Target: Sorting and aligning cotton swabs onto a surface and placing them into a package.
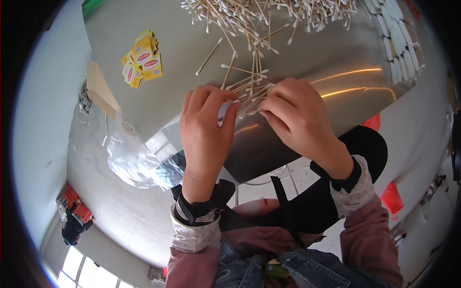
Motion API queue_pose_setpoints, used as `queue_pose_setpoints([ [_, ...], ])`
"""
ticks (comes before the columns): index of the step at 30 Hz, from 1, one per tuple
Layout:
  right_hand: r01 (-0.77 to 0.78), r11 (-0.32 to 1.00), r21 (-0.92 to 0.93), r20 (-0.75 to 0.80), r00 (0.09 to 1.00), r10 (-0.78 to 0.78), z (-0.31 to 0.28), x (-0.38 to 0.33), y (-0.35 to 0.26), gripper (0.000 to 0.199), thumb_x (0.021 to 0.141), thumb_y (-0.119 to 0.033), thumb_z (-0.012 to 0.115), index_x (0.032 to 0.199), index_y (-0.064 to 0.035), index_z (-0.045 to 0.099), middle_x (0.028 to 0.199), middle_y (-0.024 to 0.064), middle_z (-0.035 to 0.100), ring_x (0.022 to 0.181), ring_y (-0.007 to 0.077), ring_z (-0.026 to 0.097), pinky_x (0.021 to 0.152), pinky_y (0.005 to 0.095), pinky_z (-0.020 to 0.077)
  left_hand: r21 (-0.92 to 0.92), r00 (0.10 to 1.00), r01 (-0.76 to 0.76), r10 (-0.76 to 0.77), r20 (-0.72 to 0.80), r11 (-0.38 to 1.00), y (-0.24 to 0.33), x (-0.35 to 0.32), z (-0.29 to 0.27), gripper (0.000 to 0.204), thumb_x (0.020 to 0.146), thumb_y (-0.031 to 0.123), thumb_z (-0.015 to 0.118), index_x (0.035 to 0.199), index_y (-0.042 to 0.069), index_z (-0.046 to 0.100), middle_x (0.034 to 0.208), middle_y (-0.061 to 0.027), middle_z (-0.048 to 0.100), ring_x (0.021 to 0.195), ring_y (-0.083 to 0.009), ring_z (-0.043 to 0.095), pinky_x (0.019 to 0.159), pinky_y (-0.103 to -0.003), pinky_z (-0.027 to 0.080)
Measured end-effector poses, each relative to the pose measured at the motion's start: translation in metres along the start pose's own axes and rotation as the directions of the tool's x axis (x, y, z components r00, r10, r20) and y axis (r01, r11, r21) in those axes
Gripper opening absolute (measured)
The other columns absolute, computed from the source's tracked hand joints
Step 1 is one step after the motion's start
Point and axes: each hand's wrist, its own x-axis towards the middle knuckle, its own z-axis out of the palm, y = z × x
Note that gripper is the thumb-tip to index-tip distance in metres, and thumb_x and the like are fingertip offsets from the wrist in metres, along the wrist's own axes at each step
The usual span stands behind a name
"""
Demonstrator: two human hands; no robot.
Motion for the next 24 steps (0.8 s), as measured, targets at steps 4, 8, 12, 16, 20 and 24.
queue_pose_setpoints([
  [4,-0.031,0.999,0.025,0.089,0.996,0.029,0.0,-0.009,0.002,0.019,0.07,-0.002,0.077,0.083,-0.0072,0.064,0.083,0.0043,0.058,0.081,0.0262,0.059,0.072,0.0384,0.0459,0.066,0.998,-0.067,0.066,0.024,0.996,-0.002,0.0,0.002,0.015,0.079,0.001,0.074,0.09,0.005,0.066,0.088,-0.0069,0.06,0.084,-0.0293,0.057,0.072,-0.04,0.047],
  [8,-0.055,0.997,0.054,0.075,0.996,0.051,0.006,-0.012,0.005,0.019,0.071,-0.003,0.078,0.083,-0.0076,0.066,0.083,0.0044,0.059,0.079,0.0262,0.059,0.07,0.0389,0.0453,0.166,0.997,-0.076,0.071,0.037,0.983,0.001,0.0,0.004,0.012,0.08,0.0,0.074,0.088,0.002,0.066,0.088,-0.0084,0.06,0.084,-0.0271,0.059,0.074,-0.036,0.048],
  [12,-0.072,0.996,0.048,0.059,0.996,0.07,0.007,-0.007,0.007,0.018,0.071,-0.004,0.079,0.083,-0.0075,0.065,0.082,0.0049,0.059,0.078,0.0271,0.059,0.07,0.0395,0.0449,0.14,0.999,-0.038,0.033,0.04,0.989,0.001,0.0,0.002,0.009,0.082,0.002,0.073,0.088,0.002,0.066,0.087,-0.0088,0.06,0.084,-0.0271,0.059,0.075,-0.037,0.048],
  [16,-0.067,0.997,0.042,0.036,0.997,0.065,0.009,-0.005,0.008,0.018,0.072,-0.005,0.079,0.084,-0.0075,0.065,0.081,0.0053,0.059,0.078,0.0277,0.058,0.069,0.0397,0.0449,0.109,0.998,-0.028,0.021,0.059,0.994,-0.002,0.0,0.001,0.009,0.084,0.002,0.072,0.09,0.001,0.065,0.087,-0.0096,0.059,0.083,-0.0278,0.058,0.075,-0.036,0.048],
  [20,-0.053,0.998,0.023,-0.013,0.998,0.053,0.009,-0.003,0.005,0.02,0.074,-0.004,0.078,0.089,-0.0073,0.066,0.08,0.0053,0.059,0.075,0.0266,0.058,0.067,0.0383,0.0456,0.057,1.0,-0.007,0.005,0.025,0.998,-0.001,-0.002,-0.008,0.009,0.089,0.001,0.067,0.094,0.0,0.061,0.087,-0.0086,0.058,0.082,-0.0225,0.058,0.076,-0.032,0.048],
  [24,-0.149,0.977,0.151,-0.042,0.987,0.157,0.007,-0.005,0.001,0.027,0.076,-0.003,0.078,0.101,-0.0071,0.068,0.079,0.0051,0.059,0.068,0.0253,0.057,0.061,0.0357,0.0454,-0.278,0.968,0.239,-0.251,-0.008,0.93,0.011,-0.009,-0.022,0.009,0.087,-0.002,0.066,0.094,0.0,0.061,0.087,-0.0069,0.064,0.078,-0.0184,0.056,0.073,-0.032,0.045],
])
